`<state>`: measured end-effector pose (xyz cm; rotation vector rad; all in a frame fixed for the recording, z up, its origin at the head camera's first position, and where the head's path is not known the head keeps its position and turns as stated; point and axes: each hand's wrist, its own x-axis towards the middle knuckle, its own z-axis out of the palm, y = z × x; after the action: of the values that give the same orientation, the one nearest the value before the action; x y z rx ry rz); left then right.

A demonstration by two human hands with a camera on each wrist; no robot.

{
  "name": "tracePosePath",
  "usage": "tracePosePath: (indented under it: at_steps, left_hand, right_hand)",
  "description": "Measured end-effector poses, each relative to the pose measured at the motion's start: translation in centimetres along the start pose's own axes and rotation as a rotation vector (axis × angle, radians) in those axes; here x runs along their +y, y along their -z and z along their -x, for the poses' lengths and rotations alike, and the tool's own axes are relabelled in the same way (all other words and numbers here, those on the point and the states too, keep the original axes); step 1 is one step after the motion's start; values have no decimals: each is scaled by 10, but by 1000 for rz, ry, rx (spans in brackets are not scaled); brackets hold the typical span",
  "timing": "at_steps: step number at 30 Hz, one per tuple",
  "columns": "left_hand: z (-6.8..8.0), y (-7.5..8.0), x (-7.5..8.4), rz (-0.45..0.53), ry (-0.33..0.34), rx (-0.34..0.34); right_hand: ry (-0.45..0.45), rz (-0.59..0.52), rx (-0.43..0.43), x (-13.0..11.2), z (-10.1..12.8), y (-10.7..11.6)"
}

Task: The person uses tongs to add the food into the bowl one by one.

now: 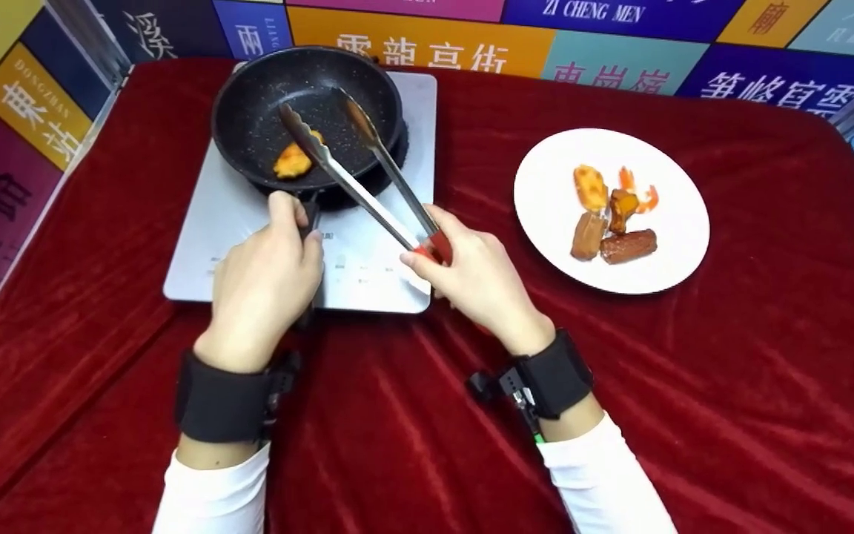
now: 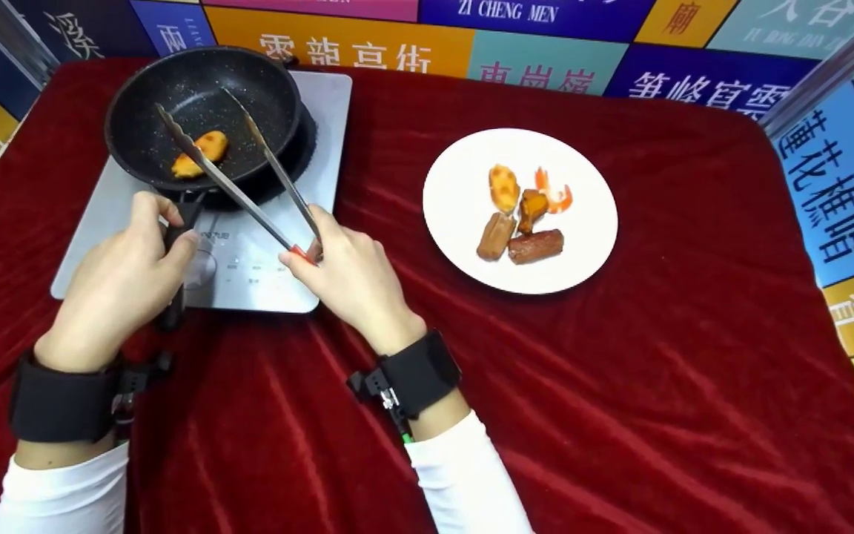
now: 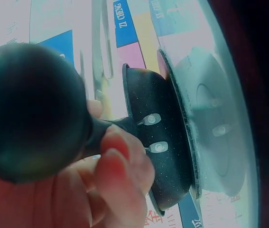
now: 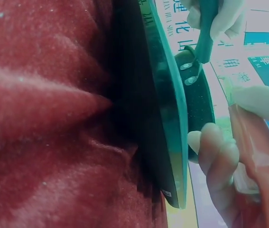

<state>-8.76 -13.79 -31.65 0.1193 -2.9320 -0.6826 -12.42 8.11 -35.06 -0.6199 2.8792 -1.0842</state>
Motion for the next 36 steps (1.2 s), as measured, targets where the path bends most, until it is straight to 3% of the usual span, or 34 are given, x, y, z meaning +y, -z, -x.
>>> tracePosePath:
  at_steps: [16, 36]
  left_hand:
    - [0, 0, 3, -12, -25, 20]
    - [0, 4, 2, -8, -41, 2]
  right_hand:
    - [120, 42, 111, 3, 3, 20]
    - [104, 101, 172, 5, 13, 57]
